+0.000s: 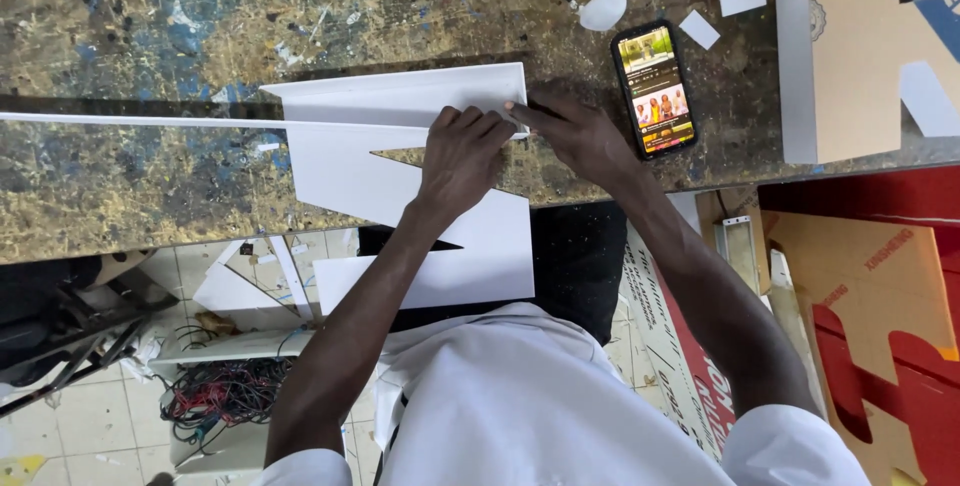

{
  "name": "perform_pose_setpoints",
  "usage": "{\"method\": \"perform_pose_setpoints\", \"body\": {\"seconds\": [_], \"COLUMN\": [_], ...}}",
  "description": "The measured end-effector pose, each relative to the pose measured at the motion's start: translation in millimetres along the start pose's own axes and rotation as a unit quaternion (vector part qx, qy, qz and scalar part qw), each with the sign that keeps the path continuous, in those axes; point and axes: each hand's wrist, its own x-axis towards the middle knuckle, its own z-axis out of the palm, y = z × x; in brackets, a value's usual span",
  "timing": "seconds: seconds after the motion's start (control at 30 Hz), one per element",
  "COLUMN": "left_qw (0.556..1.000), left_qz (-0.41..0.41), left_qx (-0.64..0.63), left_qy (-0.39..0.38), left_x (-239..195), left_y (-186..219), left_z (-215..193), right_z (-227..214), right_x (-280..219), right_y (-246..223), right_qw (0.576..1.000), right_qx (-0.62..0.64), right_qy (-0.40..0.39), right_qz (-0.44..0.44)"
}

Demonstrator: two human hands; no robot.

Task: Bonding thin acrylic strips to the edges of a cutout acrylic letter to create a 3D sign component.

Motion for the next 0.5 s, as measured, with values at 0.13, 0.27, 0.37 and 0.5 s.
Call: {"method": "perform_pose_setpoints", "body": {"seconds": [0.13,0.27,0.37,0.5], "left_qw": [0.998,0.996,0.996,0.996], "left_qz": [-0.006,0.004,0.018,0.042], "left_qx": [0.037,0.047,0.026,-0.007], "left_qy": [0.053,0.071,0.087,0.080], "left_x": [-1.9,-6.2,-4.0,-4.2], "left_y": [4.8,3.6,2.6,-3.3], "left_z": [14.4,22.9,17.0,7.6], "right_z": [1.6,6.8,10.0,10.0], "right_x": [-0.1,-5.1,-7.9,-4.8], "right_y": [-1.0,3.0,10.4,-5.2], "right_qw": [1.000,1.000,1.000,0.999], "right_qx": [-0.008,-0.014,-0.015,-0.045], "right_qy": [0.012,0.016,0.014,0.028], "right_qz": [0.003,0.003,-0.004,0.013]}}
